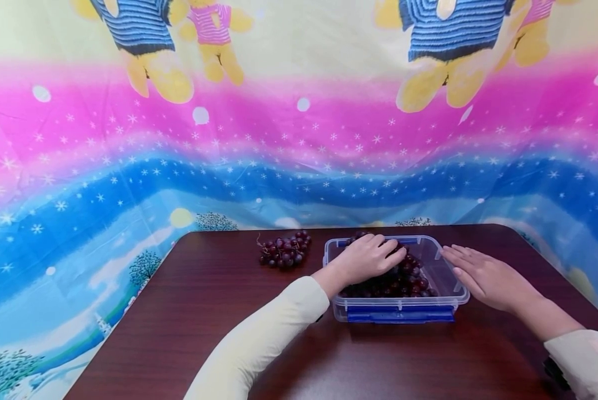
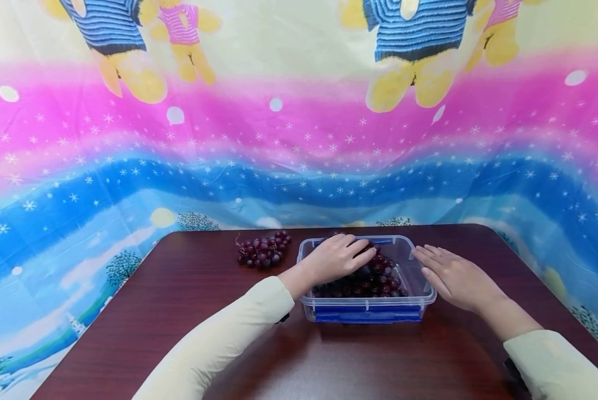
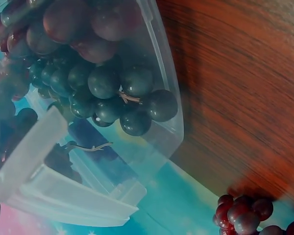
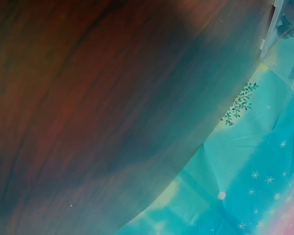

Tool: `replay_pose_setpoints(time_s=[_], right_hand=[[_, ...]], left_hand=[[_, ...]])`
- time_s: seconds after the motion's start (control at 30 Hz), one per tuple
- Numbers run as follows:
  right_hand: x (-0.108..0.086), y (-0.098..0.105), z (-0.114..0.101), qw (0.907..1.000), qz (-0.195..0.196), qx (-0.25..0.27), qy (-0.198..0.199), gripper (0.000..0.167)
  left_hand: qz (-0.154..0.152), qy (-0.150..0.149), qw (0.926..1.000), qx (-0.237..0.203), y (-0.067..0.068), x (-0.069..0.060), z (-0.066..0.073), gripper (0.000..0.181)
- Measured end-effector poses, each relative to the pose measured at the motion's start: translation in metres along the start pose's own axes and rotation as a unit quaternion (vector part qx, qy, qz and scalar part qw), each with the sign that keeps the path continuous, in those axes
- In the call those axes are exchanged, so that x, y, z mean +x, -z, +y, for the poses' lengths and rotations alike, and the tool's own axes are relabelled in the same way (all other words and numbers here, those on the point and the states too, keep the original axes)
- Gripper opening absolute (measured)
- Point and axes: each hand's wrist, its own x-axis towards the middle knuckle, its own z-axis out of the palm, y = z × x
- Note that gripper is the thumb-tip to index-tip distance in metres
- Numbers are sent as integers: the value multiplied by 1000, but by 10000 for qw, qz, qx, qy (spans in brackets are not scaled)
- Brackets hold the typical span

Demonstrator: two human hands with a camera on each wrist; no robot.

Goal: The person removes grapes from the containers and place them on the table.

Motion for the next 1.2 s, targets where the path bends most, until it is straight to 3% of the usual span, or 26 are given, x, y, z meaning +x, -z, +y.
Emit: replay_pose_setpoints(time_s=[0.37,0.67,1.2], right_hand=[[0,-1,1,10000,29,60,52,44],[-1,-2,-1,9999,-79,55,-88,46],[0,-1,0,10000,-69,32,-54,46]], left_hand=[[691,-12,9968,394,-2,-5,-2,43],[905,-271,9949,362,0,-8,-5,38],[1101,-447,9920,426,2,-11,-11,38]])
